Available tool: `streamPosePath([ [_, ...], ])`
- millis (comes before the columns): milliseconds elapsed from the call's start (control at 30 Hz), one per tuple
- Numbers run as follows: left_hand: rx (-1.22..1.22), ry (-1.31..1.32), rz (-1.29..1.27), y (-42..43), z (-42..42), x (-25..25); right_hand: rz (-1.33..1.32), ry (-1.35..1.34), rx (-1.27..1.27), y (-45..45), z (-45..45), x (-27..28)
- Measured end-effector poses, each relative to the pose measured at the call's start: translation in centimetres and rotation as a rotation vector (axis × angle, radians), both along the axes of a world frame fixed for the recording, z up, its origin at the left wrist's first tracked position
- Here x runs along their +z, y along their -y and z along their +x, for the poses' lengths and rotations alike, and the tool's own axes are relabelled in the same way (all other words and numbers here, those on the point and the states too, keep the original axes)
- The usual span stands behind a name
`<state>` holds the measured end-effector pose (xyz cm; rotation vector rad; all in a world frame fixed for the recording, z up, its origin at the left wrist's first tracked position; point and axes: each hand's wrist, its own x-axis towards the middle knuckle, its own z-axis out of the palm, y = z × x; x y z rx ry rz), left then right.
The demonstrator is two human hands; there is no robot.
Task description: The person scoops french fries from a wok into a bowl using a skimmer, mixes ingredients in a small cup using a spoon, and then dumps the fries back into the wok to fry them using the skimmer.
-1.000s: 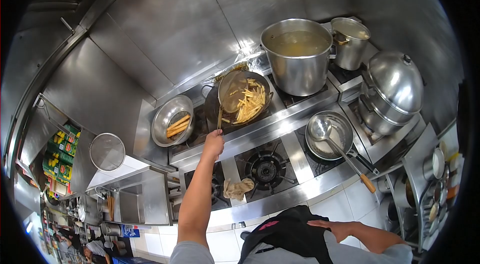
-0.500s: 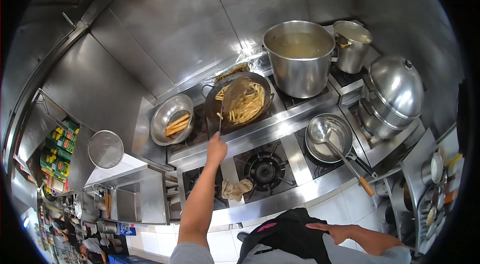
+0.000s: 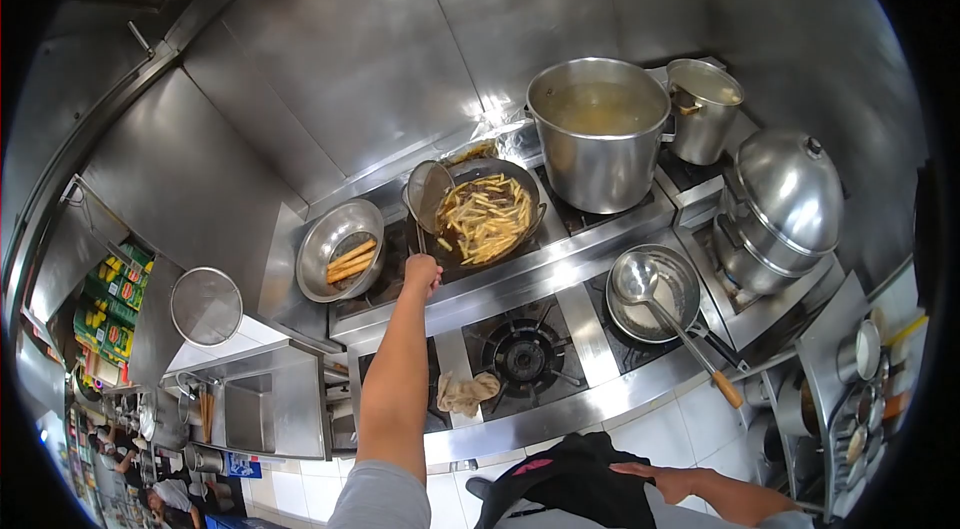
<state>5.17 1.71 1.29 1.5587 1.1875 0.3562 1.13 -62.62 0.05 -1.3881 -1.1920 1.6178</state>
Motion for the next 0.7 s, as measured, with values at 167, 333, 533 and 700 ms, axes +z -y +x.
streamPosePath([
  [167,0.035,0.116,-0.343,0.7,2.8,-0.7,-0.028,0.024,-0.002,0.1,0.1,0.4],
  [333,0.021,0.294,-0.567,3.7,4.4,-1.2,0.001,0.006,-0.009,0.2,0.1,0.1],
  [533,-0.002,0.477,-0.909,5.4,5.1,-2.4,0.026,0.012,-0.002,0.0,0.1,0.1],
  [700,-0.032,0.482,-0.935,6.9,2.7,-0.5,0.007,0.011,0.015,-0.4,0.3,0.8],
])
